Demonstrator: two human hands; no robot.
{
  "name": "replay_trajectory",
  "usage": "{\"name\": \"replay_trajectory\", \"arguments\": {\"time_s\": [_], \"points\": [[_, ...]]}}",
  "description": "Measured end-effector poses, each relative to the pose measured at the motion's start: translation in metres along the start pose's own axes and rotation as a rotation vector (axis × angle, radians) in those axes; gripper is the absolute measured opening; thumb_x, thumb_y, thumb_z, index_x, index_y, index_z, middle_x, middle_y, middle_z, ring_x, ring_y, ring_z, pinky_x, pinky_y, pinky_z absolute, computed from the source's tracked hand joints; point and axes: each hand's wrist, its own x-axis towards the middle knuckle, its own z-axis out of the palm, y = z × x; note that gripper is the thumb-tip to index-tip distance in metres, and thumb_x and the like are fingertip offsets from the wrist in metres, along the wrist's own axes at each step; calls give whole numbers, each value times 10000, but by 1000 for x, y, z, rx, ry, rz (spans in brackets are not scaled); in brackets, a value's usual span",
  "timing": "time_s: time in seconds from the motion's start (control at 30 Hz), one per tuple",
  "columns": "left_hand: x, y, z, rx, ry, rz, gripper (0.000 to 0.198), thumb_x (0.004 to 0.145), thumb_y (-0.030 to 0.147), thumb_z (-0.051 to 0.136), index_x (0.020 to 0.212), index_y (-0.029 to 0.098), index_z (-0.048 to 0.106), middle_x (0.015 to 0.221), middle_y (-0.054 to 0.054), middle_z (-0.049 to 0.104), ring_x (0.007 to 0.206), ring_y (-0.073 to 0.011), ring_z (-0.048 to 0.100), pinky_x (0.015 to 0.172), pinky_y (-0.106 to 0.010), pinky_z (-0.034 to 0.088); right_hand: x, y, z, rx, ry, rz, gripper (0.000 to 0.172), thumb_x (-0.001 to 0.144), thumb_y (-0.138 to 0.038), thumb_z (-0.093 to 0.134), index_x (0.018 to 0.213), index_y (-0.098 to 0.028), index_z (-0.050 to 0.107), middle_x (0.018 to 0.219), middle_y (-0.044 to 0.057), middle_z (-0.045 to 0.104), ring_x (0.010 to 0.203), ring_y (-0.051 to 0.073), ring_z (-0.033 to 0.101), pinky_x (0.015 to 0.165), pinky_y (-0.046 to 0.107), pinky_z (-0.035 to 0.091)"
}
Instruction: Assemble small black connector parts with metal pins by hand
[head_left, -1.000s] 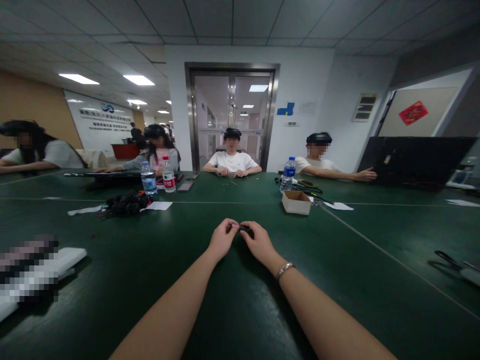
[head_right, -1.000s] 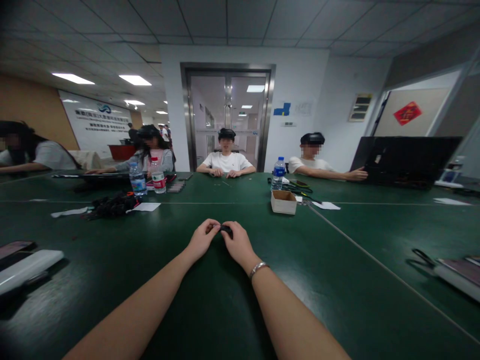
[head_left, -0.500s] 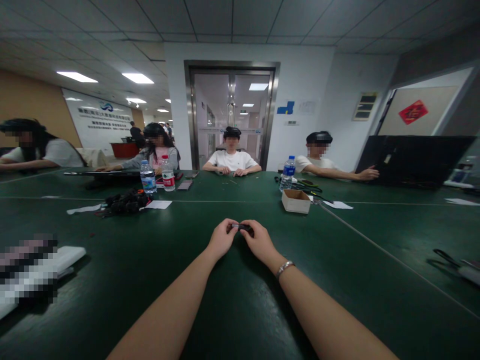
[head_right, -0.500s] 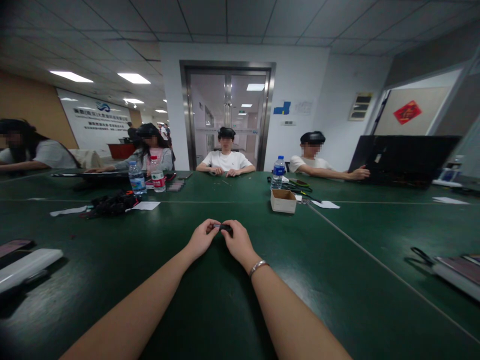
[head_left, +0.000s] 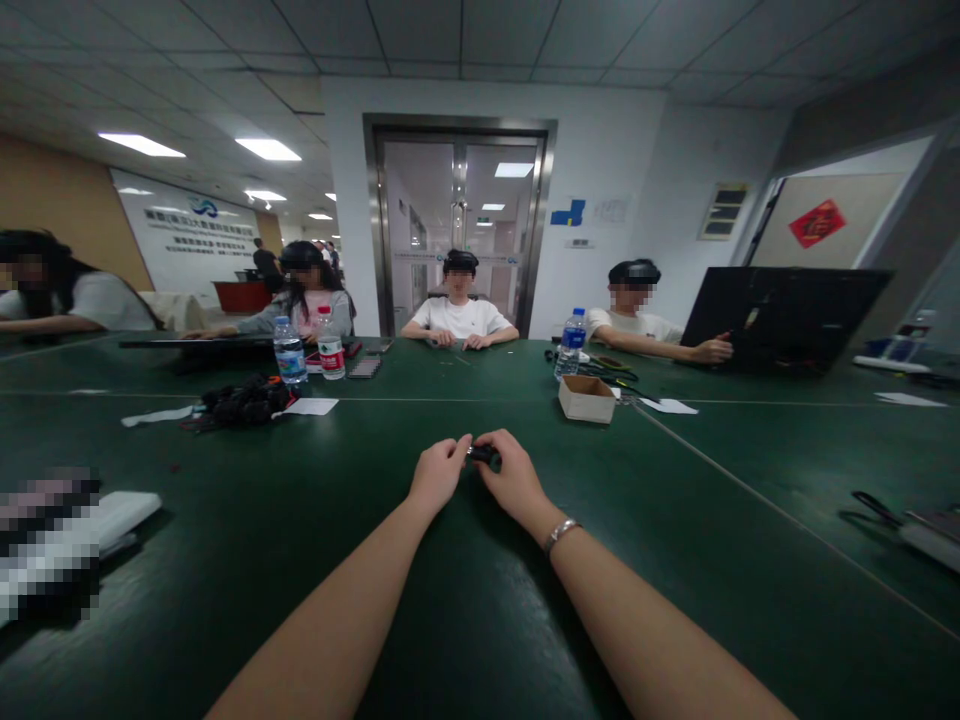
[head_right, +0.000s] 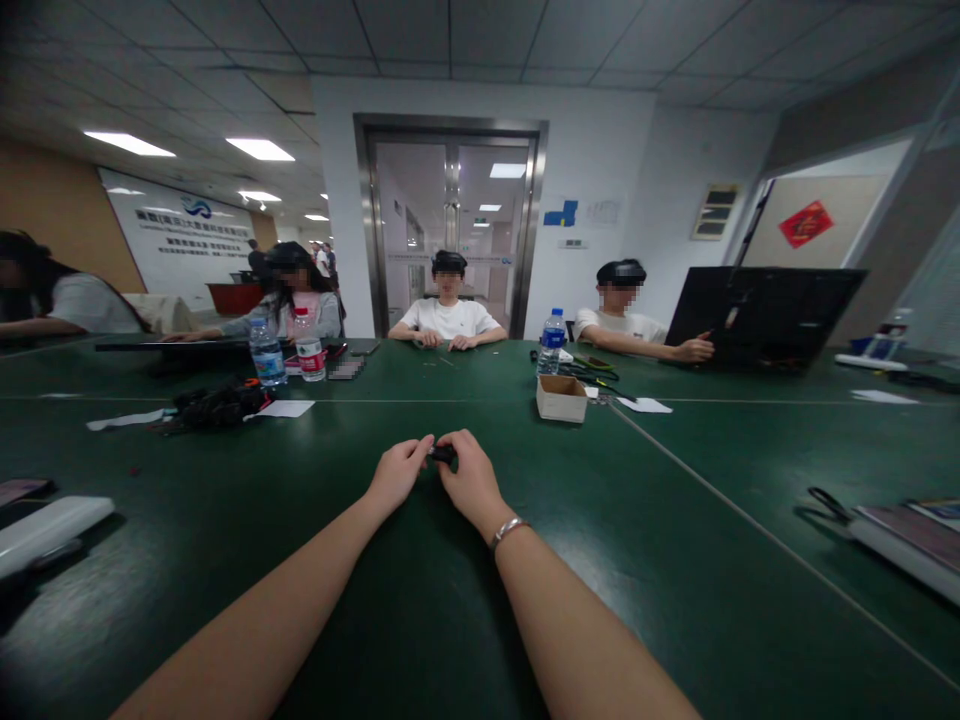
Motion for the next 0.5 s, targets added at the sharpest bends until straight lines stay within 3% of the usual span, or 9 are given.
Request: {"name": "replay_trajectory", "arguments": {"time_s": [0.23, 0.5], "points": [[-1, 5, -2, 14, 39, -23, 563, 825, 628, 350, 497, 197, 502, 508, -7, 509, 528, -157, 475, 529, -270, 270, -1, -4, -1, -31, 5, -38, 192, 720, -57, 551, 846, -203, 556, 899, 27, 529, 833, 163, 518, 750, 310, 448], [2, -5, 2, -75, 29, 19, 441, 812, 562, 430, 610, 189, 552, 584, 16, 544, 592, -140, 505, 573, -250, 346, 0, -1, -1, -3, 0, -6, 159, 748, -110, 567, 878, -198, 589, 883, 22, 552, 808, 145, 536, 716, 288, 454]]}}
